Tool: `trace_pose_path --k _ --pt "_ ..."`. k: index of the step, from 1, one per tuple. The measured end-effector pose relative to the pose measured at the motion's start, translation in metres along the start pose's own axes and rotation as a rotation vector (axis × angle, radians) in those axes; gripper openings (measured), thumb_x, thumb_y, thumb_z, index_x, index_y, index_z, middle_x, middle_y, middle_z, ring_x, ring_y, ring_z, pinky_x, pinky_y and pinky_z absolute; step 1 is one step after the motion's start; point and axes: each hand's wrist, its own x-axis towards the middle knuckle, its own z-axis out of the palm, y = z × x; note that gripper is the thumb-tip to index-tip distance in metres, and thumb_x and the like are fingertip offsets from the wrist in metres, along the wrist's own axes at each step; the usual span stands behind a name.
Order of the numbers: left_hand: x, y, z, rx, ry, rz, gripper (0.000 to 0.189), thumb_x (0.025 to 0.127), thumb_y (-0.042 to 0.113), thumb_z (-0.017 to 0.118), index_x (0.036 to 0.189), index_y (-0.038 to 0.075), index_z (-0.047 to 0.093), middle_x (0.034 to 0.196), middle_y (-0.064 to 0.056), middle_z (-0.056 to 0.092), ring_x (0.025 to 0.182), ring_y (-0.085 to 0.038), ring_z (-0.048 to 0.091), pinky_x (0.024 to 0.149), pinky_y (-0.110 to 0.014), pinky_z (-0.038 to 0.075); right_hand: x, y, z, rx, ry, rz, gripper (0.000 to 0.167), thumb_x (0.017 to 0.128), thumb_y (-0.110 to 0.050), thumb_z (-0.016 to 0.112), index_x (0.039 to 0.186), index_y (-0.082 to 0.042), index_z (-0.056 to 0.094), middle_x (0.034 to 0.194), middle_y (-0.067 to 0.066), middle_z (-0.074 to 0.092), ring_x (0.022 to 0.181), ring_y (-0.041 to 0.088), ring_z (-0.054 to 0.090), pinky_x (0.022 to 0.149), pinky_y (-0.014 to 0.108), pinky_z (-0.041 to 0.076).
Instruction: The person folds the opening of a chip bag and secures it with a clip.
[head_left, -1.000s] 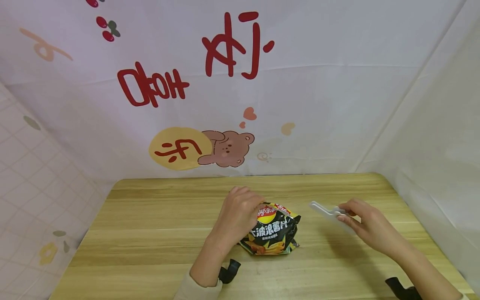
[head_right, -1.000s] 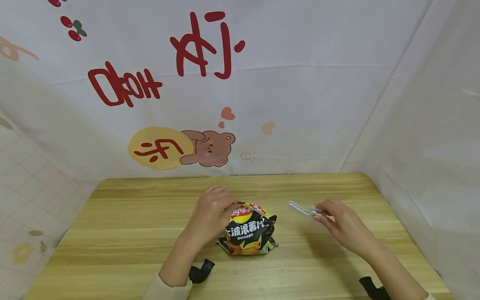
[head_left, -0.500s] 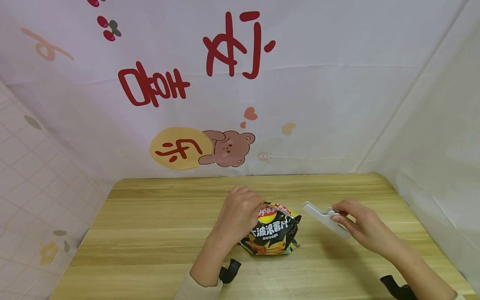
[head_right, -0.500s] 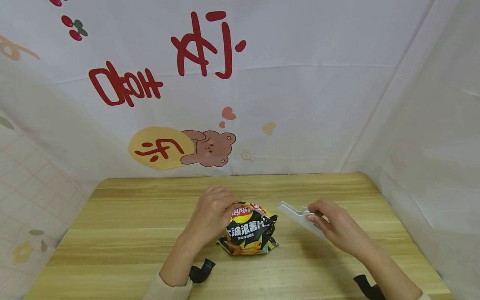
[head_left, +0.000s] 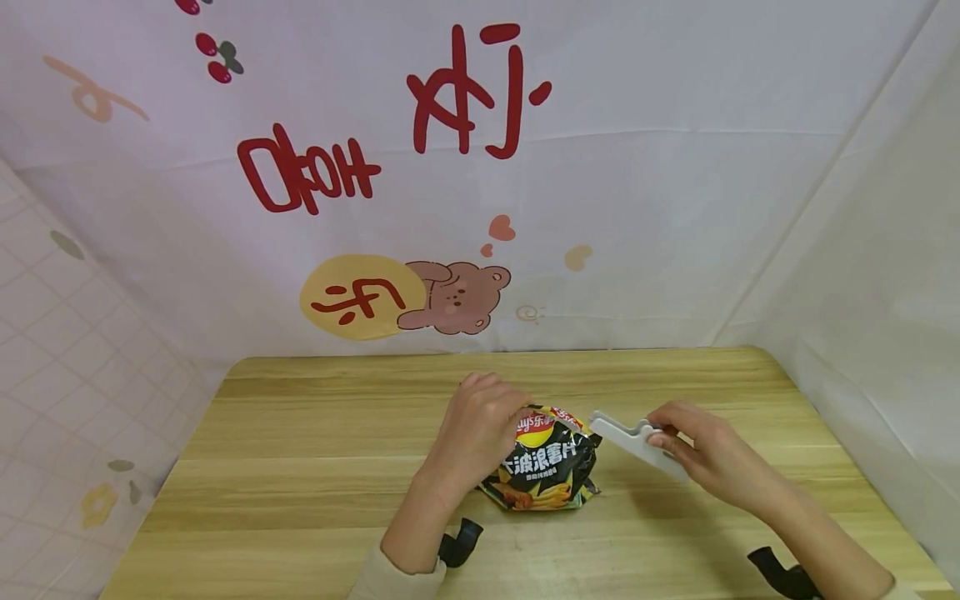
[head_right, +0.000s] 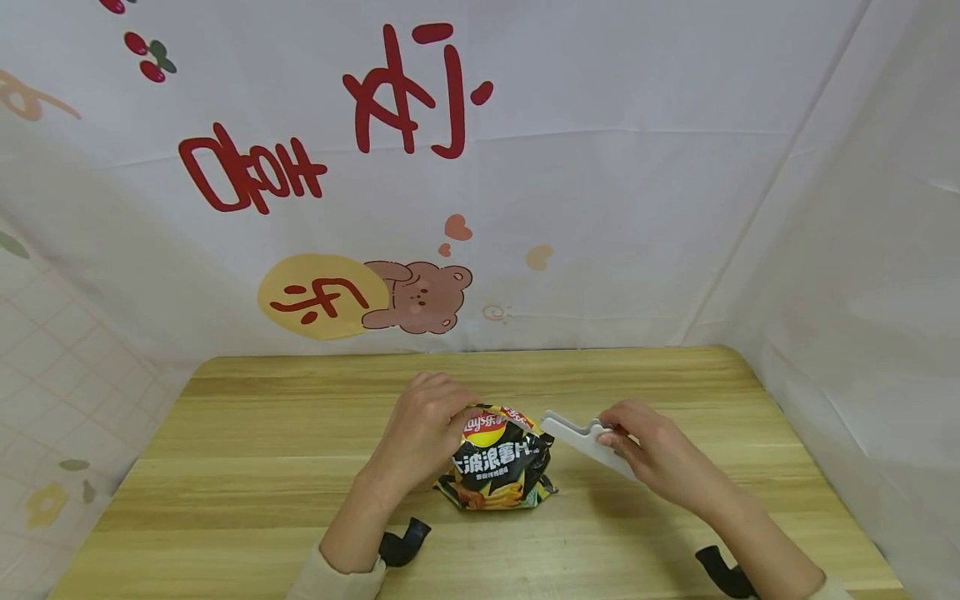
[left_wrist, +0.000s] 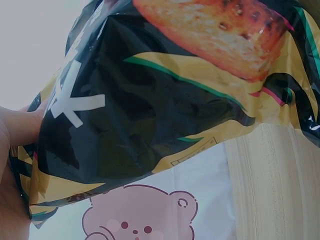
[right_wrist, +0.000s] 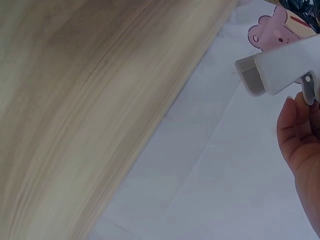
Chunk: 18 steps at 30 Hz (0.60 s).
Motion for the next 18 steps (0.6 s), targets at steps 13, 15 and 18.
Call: trace_pose_path --k 13,15,18 --pt "0.000 0.000 0.000 0.007 -0.001 0.002 0.014 0.085 0.002 0.086 0.097 0.008 0.083 0.091 0.000 0.080 0.086 -0.014 0.069 0.079 -0.030 0.050 0.010 -0.002 0.012 0.009 0.004 -0.038 0.009 0.098 -0.014 0.073 0.106 -0.011 0.069 0.099 -0.006 0.067 0.083 0.006 0.058 0.070 0.016 0.047" --pt "0.000 0.001 0.000 0.007 -0.003 0.000 0.014 0.085 0.002 0.086 0.097 0.008 0.083 0.091 0.000 0.079 0.086 -0.014 0.069 0.079 -0.030 0.050 0.012 -0.002 0.014 0.012 0.002 -0.039 0.010 0.098 -0.012 0.073 0.106 -0.010 0.069 0.100 -0.006 0.067 0.084 0.007 0.058 0.071 0.016 0.047" --pt "0.000 0.001 0.000 0.008 -0.005 -0.002 0.014 0.085 0.002 0.086 0.097 0.008 0.083 0.091 0.000 0.080 0.086 -0.014 0.069 0.080 -0.030 0.050 0.016 -0.004 0.016 0.021 0.001 -0.037 0.010 0.097 -0.010 0.074 0.106 -0.010 0.069 0.100 -0.006 0.067 0.085 0.007 0.059 0.072 0.016 0.047"
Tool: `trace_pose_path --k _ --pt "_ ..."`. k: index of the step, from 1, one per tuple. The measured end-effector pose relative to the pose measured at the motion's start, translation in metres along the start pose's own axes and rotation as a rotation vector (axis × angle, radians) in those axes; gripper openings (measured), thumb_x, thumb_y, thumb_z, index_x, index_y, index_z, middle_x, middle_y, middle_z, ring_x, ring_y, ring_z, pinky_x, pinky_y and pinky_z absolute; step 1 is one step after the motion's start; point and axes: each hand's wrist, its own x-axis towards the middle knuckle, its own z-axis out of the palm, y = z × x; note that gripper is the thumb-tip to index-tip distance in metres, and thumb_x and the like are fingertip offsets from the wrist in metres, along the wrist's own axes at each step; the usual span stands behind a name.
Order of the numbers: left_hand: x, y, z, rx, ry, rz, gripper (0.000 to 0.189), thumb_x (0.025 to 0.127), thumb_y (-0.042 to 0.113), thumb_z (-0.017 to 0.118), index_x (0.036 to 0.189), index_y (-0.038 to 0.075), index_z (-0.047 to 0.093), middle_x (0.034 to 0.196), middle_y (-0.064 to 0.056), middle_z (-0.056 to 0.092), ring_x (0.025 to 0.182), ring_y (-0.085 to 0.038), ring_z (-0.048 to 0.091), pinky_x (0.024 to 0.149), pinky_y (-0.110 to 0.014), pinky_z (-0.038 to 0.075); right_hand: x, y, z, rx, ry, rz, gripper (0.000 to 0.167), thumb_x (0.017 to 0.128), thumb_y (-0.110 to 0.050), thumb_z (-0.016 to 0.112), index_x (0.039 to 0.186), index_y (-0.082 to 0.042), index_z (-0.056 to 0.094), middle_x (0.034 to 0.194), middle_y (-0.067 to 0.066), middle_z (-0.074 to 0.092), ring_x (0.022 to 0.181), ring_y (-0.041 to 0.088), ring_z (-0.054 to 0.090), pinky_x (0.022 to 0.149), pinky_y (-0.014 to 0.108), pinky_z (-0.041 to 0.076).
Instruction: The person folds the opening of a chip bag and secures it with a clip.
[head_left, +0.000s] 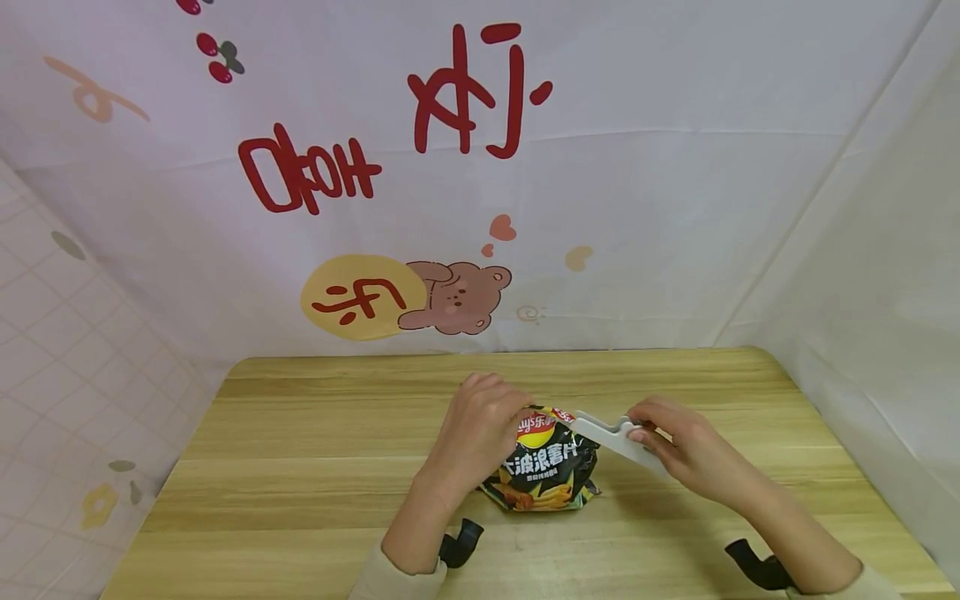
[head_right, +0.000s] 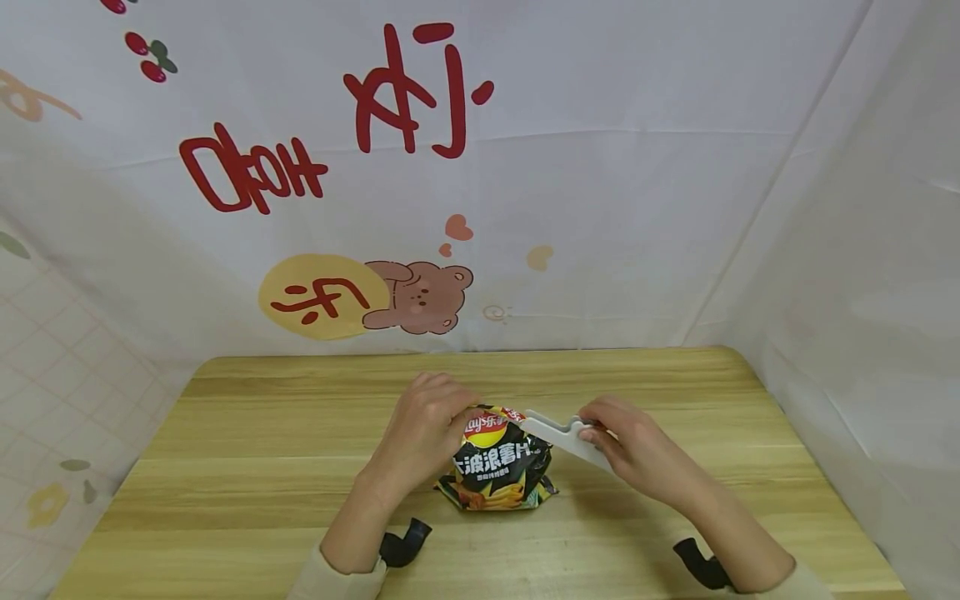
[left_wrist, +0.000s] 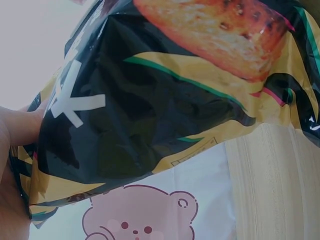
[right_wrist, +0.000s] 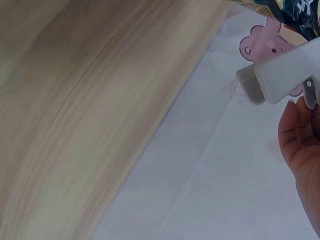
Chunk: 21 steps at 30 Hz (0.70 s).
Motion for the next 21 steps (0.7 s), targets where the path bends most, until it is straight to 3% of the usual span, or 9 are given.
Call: trace_pose_path --k 10,21 --pt "0.000 0.000 0.001 -0.002 0.008 0.003 0.013 0.085 0.001 0.085 0.096 0.008 0.083 0.090 0.000 0.079 0.085 -0.014 0.069 0.079 -0.029 0.050 0.011 -0.004 0.006 0.006 -0.010 0.012 0.018 0.093 -0.003 0.076 0.106 -0.011 0.068 0.101 -0.006 0.067 0.086 0.007 0.060 0.075 0.015 0.049" --pt "0.000 -0.002 0.002 -0.012 0.022 0.015 0.012 0.086 0.002 0.085 0.096 0.008 0.083 0.089 0.000 0.079 0.083 -0.015 0.069 0.076 -0.029 0.049 0.025 -0.009 0.012 0.012 -0.011 -0.008 0.011 0.098 -0.007 0.072 0.107 -0.010 0.068 0.101 -0.005 0.067 0.085 0.007 0.062 0.075 0.015 0.051"
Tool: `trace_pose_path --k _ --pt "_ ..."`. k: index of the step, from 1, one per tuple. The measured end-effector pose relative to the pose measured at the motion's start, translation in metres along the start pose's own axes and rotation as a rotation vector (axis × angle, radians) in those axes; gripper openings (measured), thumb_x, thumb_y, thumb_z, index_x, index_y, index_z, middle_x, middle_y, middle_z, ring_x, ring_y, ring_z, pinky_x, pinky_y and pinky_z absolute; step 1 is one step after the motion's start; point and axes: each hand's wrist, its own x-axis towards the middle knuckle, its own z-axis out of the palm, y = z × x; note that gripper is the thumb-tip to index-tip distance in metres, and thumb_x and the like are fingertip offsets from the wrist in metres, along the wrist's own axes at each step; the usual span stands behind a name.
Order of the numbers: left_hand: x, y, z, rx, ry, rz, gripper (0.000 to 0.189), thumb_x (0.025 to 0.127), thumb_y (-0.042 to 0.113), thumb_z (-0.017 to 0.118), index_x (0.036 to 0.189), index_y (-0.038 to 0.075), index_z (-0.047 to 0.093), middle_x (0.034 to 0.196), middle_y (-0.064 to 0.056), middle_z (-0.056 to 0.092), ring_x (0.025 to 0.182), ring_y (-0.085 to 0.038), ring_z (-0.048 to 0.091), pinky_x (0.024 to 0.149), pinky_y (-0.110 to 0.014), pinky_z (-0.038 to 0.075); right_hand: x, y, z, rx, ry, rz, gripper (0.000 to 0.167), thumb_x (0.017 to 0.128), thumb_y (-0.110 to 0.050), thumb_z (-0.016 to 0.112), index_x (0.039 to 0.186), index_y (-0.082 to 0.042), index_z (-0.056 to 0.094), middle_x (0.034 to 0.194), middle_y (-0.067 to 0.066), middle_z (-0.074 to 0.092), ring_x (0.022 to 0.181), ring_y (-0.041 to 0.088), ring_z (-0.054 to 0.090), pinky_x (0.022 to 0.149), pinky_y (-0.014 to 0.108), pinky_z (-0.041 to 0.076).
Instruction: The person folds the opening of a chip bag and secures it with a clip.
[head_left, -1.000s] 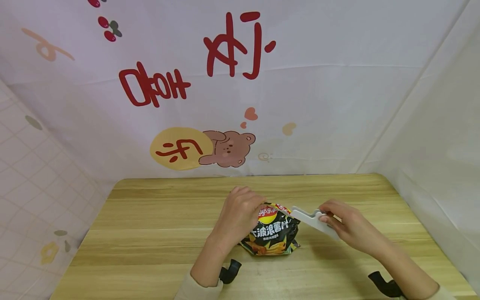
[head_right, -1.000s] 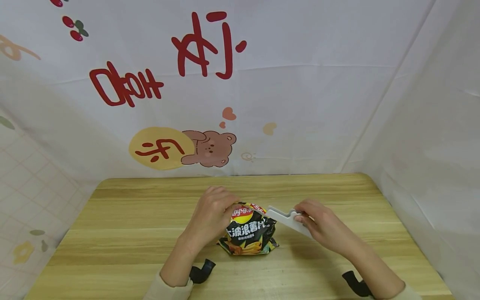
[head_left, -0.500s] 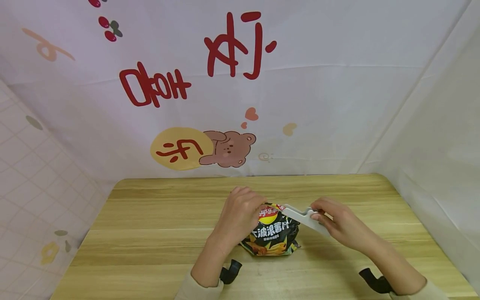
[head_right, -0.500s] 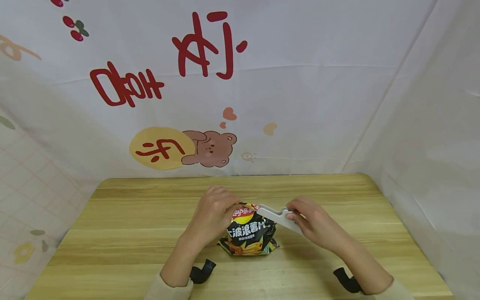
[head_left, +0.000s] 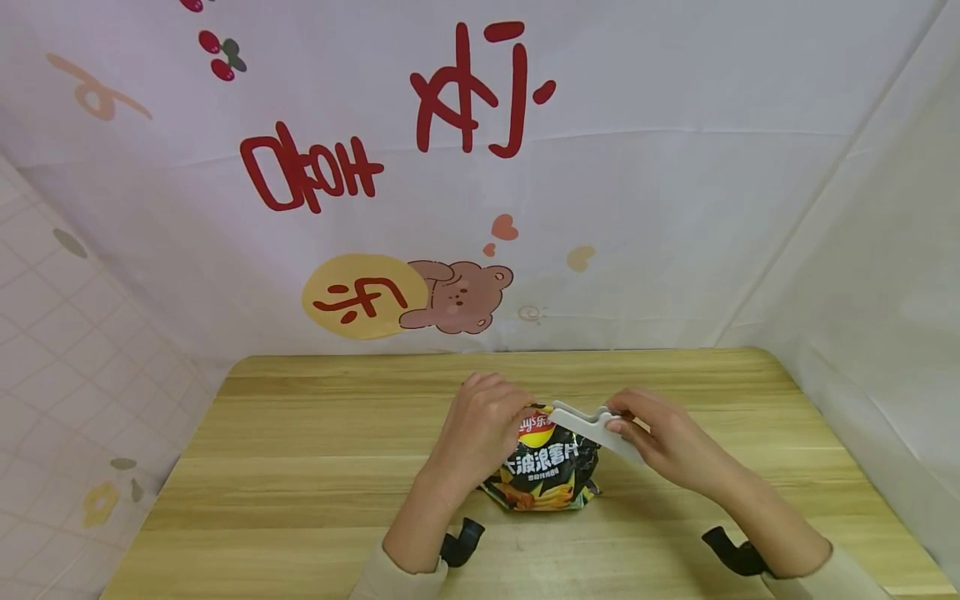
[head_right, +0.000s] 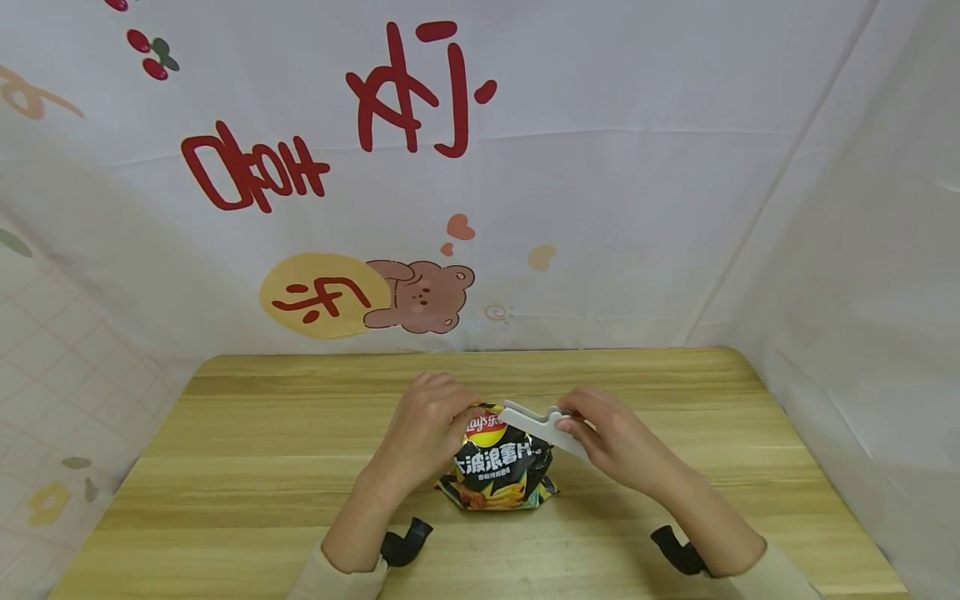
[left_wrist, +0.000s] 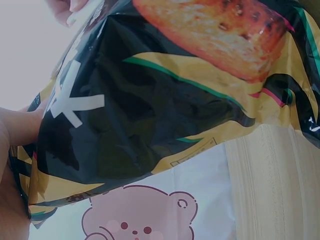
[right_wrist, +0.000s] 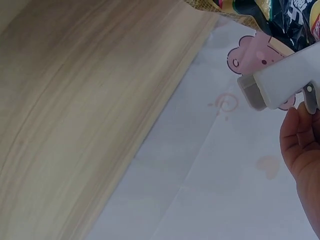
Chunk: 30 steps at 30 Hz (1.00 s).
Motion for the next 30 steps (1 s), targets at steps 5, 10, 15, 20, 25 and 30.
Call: trace_pose_path --k 5,10,15,20,25,30 --pt "0.000 0.000 0.000 -0.003 -0.006 -0.010 0.013 0.085 0.004 0.087 0.097 0.007 0.083 0.090 -0.001 0.080 0.084 -0.015 0.069 0.076 -0.029 0.049 0.006 -0.002 0.004 -0.003 0.004 -0.005 0.009 0.100 -0.011 0.071 0.108 -0.010 0.068 0.101 -0.005 0.066 0.085 0.007 0.060 0.074 0.015 0.049" --pt "0.000 0.002 -0.003 -0.015 -0.028 -0.051 0.015 0.087 0.008 0.086 0.101 0.006 0.082 0.094 -0.001 0.080 0.087 -0.015 0.069 0.079 -0.030 0.049 0.011 -0.002 0.007 -0.014 0.005 -0.009 0.010 0.103 -0.017 0.067 0.108 -0.009 0.068 0.102 -0.005 0.066 0.086 0.007 0.058 0.073 0.016 0.048" --pt "0.000 0.003 -0.005 -0.033 -0.061 -0.099 0.017 0.089 0.010 0.085 0.105 0.007 0.081 0.098 -0.001 0.080 0.091 -0.016 0.068 0.083 -0.031 0.050 0.013 -0.004 0.007 -0.021 0.006 -0.016 0.009 0.099 -0.011 0.071 0.108 -0.008 0.068 0.102 -0.004 0.067 0.086 0.008 0.058 0.073 0.016 0.048" --pt "0.000 0.003 -0.007 -0.042 -0.083 -0.115 0.017 0.090 0.009 0.083 0.106 0.008 0.081 0.099 -0.001 0.080 0.093 -0.016 0.068 0.086 -0.032 0.049 0.016 -0.007 0.005 -0.050 -0.007 -0.010 0.011 0.098 -0.010 0.073 0.108 -0.008 0.068 0.104 -0.005 0.067 0.088 0.009 0.059 0.076 0.016 0.048" --pt "0.001 0.004 -0.008 -0.049 -0.092 -0.123 0.018 0.089 0.008 0.084 0.107 0.008 0.081 0.101 -0.001 0.080 0.093 -0.016 0.069 0.087 -0.032 0.050 0.019 -0.008 0.003 -0.063 -0.016 -0.021 0.010 0.102 -0.017 0.067 0.107 -0.008 0.068 0.104 -0.004 0.067 0.088 0.009 0.059 0.076 0.017 0.048" --pt "0.001 0.005 -0.008 -0.055 -0.093 -0.120 0.018 0.089 0.007 0.083 0.107 0.007 0.081 0.101 -0.001 0.080 0.092 -0.016 0.069 0.088 -0.032 0.050 0.021 -0.007 0.001 -0.072 -0.017 -0.042 0.021 0.106 -0.026 0.058 0.106 -0.007 0.068 0.103 -0.003 0.067 0.086 0.009 0.059 0.075 0.018 0.049"
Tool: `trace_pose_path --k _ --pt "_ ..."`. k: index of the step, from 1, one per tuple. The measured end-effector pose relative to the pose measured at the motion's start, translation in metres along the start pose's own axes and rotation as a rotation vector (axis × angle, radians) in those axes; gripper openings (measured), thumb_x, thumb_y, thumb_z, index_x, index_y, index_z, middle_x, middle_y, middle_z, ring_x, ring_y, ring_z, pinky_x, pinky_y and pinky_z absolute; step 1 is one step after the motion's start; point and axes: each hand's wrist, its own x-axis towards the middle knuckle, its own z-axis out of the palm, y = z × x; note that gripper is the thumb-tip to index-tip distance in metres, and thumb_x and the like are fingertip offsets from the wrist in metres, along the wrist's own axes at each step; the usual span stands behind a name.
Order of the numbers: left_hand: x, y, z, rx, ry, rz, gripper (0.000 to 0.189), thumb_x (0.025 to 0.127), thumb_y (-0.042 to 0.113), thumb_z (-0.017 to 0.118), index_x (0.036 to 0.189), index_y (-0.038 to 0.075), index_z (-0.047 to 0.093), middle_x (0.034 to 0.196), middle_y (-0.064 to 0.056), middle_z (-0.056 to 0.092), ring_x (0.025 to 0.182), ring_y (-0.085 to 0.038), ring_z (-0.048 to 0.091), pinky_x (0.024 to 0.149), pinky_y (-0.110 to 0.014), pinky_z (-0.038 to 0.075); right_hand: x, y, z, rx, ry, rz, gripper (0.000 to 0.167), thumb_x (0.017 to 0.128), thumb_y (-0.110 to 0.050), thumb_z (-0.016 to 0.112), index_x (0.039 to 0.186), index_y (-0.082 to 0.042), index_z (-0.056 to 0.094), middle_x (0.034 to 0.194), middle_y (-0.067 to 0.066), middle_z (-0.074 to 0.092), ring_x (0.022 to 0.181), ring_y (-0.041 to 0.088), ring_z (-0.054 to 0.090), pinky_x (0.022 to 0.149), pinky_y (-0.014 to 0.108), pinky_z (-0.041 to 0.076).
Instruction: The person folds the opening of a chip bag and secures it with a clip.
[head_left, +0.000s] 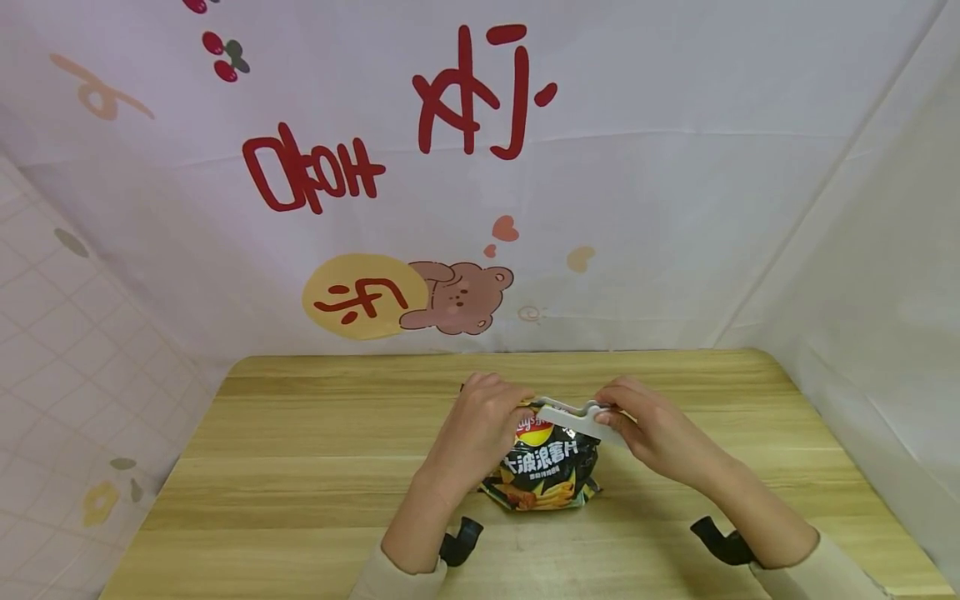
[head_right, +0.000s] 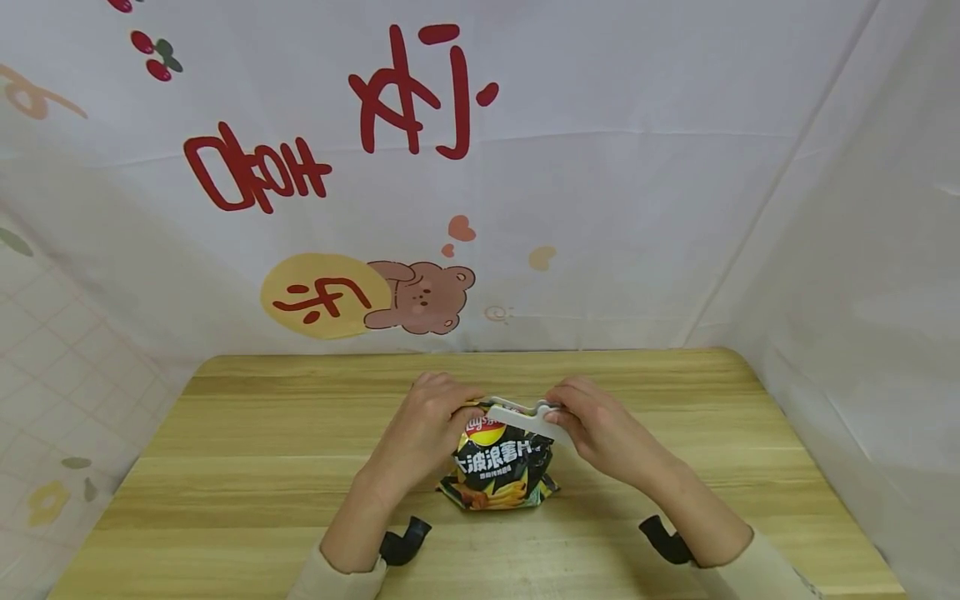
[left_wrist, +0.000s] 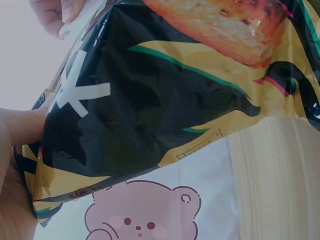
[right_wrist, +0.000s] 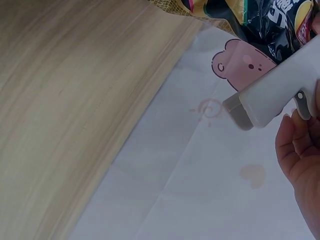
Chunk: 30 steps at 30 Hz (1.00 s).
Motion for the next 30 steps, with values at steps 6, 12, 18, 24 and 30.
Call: trace_pose_path --k 6,12,18,24,30 --pt "0.000 0.000 0.001 0.006 0.003 0.013 0.016 0.090 0.007 0.083 0.106 0.008 0.081 0.099 -0.001 0.080 0.089 -0.016 0.068 0.086 -0.031 0.049 0.000 0.001 -0.003 -0.005 0.008 -0.004 0.035 0.108 -0.035 0.050 0.104 -0.006 0.069 0.101 -0.003 0.067 0.086 0.008 0.059 0.074 0.017 0.048" --pt "0.002 0.000 0.001 0.018 0.015 0.027 0.019 0.088 0.005 0.084 0.107 0.007 0.081 0.099 0.000 0.080 0.087 -0.015 0.068 0.083 -0.030 0.049 0.003 0.000 -0.003 -0.031 0.011 -0.023 0.040 0.110 -0.037 0.049 0.102 -0.004 0.070 0.100 -0.003 0.067 0.085 0.008 0.058 0.073 0.018 0.048" --pt "0.001 0.001 0.000 0.018 0.005 0.013 0.021 0.089 0.003 0.083 0.109 0.007 0.081 0.102 -0.001 0.080 0.089 -0.016 0.068 0.083 -0.031 0.049 0.007 -0.003 -0.001 -0.044 0.018 -0.032 0.040 0.110 -0.037 0.050 0.102 -0.004 0.070 0.101 -0.002 0.067 0.085 0.009 0.059 0.074 0.019 0.049" --pt "0.000 0.000 0.000 0.029 -0.006 0.006 0.022 0.089 -0.001 0.082 0.111 0.005 0.080 0.103 -0.003 0.080 0.093 -0.017 0.070 0.089 -0.032 0.051 0.010 -0.005 0.000 -0.043 0.018 -0.043 0.039 0.110 -0.037 0.050 0.103 -0.005 0.071 0.102 -0.002 0.067 0.087 0.009 0.059 0.075 0.019 0.049" --pt "0.000 0.000 -0.002 0.025 -0.025 -0.010 0.026 0.088 -0.005 0.081 0.112 0.004 0.079 0.103 -0.003 0.079 0.094 -0.018 0.068 0.089 -0.032 0.050 0.014 -0.006 0.002 -0.037 0.015 -0.049 0.038 0.110 -0.036 0.050 0.104 -0.005 0.070 0.102 -0.002 0.067 0.088 0.010 0.059 0.077 0.020 0.049"
